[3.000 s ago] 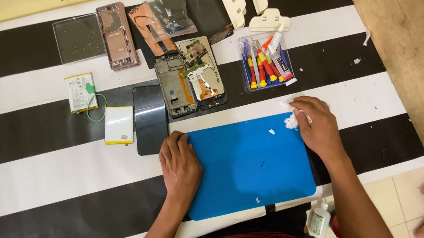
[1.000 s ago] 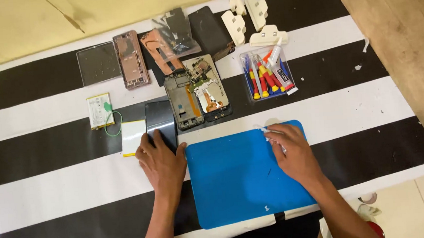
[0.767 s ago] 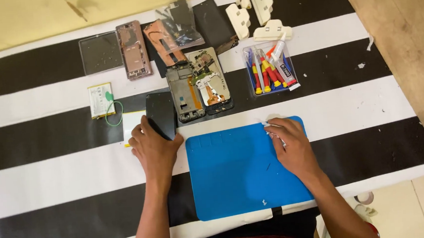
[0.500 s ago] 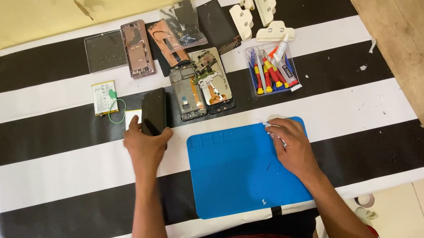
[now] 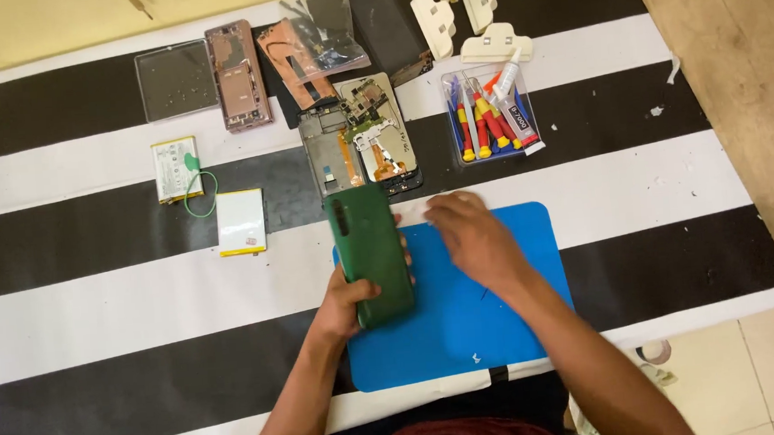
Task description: Cleaning a workspace and a mobile phone before using precision tools to work on internal components of a disassembled device.
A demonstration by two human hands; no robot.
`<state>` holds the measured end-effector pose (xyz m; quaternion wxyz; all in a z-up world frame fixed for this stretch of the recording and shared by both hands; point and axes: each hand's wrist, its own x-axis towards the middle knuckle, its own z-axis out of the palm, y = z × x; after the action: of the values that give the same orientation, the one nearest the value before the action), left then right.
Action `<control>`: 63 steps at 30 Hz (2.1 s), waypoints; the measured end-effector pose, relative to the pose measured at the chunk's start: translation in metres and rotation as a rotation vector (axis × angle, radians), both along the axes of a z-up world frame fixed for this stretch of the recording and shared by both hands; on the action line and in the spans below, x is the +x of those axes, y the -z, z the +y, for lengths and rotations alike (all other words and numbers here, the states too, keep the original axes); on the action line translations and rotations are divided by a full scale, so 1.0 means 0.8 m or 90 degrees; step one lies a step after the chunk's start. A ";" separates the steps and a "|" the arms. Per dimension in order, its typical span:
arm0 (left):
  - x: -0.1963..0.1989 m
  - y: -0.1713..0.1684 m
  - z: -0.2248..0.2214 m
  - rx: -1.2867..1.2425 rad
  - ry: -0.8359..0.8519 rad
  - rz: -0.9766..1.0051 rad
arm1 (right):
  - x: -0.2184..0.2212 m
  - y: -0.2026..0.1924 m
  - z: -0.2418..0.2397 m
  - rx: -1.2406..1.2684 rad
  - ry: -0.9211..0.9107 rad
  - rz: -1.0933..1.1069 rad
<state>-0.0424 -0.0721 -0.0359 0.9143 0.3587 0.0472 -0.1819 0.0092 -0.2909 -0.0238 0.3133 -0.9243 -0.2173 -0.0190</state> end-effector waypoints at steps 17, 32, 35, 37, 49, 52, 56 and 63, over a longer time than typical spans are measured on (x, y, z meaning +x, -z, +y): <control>0.012 0.032 0.014 -0.055 0.036 -0.005 | -0.006 0.033 -0.113 -0.079 0.231 -0.134; 0.010 0.038 0.015 -0.064 0.013 -0.045 | 0.013 0.017 -0.082 -0.120 0.149 -0.072; 0.012 0.039 0.016 -0.061 0.006 -0.046 | -0.011 0.029 -0.041 0.035 0.140 -0.093; 0.012 0.040 0.018 -0.044 -0.030 -0.037 | -0.029 0.043 0.001 0.061 -0.076 -0.050; 0.007 0.034 0.014 -0.015 -0.031 -0.026 | 0.008 0.068 -0.219 -0.106 0.280 -0.199; 0.012 0.016 0.008 -0.057 -0.044 0.004 | -0.029 -0.003 -0.086 -0.024 0.157 -0.093; 0.028 0.010 -0.002 -0.127 -0.059 -0.038 | -0.033 0.018 0.002 -0.030 -0.033 -0.057; 0.040 0.048 0.015 -0.155 -0.103 0.003 | 0.007 0.033 -0.069 -0.028 -0.033 -0.091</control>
<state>-0.0102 -0.0603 -0.0742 0.9625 0.2400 0.0559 -0.1132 0.0150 -0.3459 -0.0504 0.2769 -0.9212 -0.2636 -0.0723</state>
